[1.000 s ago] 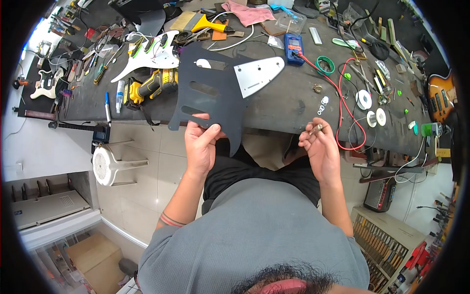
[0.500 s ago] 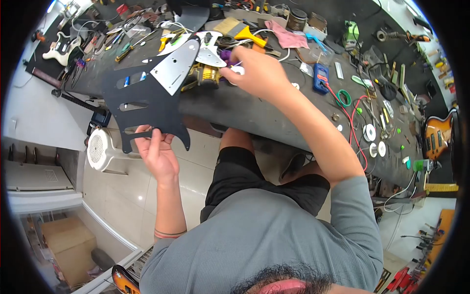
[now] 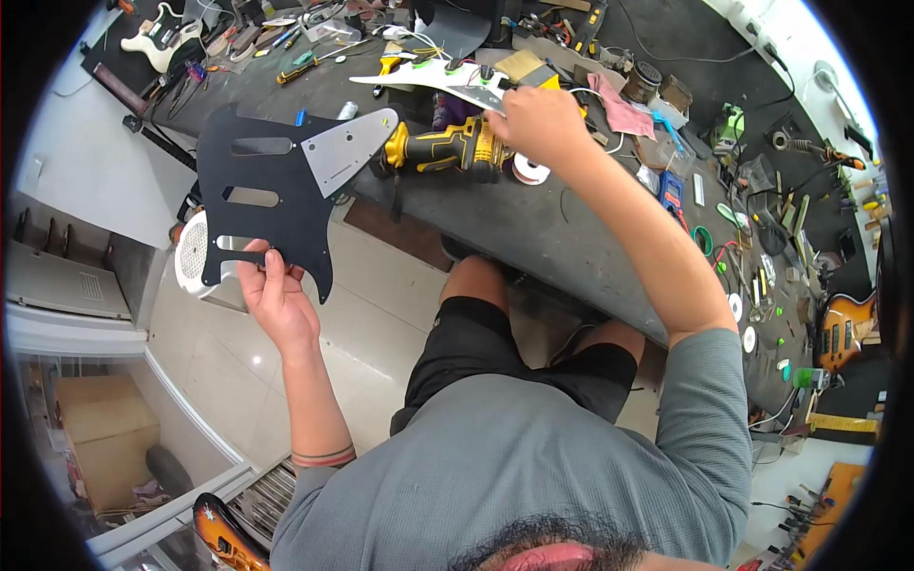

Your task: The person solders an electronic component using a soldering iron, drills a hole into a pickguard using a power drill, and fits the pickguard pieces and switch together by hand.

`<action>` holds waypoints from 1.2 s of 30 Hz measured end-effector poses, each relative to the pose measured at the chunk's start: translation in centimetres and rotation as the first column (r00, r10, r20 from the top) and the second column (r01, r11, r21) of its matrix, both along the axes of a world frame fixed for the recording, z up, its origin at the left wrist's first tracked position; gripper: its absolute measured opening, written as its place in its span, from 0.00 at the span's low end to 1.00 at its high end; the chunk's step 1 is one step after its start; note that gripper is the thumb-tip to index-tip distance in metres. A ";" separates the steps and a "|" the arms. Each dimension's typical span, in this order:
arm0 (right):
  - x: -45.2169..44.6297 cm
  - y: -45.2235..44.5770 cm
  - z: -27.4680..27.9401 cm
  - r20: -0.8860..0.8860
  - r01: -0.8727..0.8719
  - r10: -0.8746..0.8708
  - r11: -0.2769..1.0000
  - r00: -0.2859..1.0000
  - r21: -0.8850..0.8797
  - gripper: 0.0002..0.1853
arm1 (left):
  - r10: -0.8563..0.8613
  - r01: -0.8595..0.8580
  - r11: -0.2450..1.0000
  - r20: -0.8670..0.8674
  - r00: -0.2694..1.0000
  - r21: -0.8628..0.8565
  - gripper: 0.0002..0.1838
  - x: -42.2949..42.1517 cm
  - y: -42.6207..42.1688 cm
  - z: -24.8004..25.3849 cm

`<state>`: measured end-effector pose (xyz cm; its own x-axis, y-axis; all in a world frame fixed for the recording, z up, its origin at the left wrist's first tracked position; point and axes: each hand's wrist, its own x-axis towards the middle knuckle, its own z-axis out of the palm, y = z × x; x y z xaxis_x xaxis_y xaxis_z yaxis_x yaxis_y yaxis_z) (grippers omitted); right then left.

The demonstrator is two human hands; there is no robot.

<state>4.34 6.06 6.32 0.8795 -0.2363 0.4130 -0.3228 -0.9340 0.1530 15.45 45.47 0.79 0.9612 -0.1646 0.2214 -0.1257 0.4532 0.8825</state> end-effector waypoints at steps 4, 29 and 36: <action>1.8 -3.5 2.8 0.007 -0.104 0.114 0.924 0.993 -0.367 0.18 | -0.003 0.004 1.000 0.031 1.000 -0.026 0.11 1.2 -0.4 0.3; -23.2 -9.3 14.9 -0.160 0.142 0.056 0.238 0.986 0.961 0.14 | -0.356 0.346 0.922 0.731 0.583 0.173 0.07 0.5 -7.0 6.3; -32.3 -2.9 6.2 0.035 -0.028 0.087 -0.079 0.996 0.996 0.20 | -0.073 0.248 0.965 0.995 -0.073 0.088 0.07 -10.4 -12.8 8.1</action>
<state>-27.98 3.12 12.49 0.9194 -0.3148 -0.2360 -0.2812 -0.1065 -0.9537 5.00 32.67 8.88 -0.3245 -0.1724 0.9300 -0.7308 0.6699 -0.1308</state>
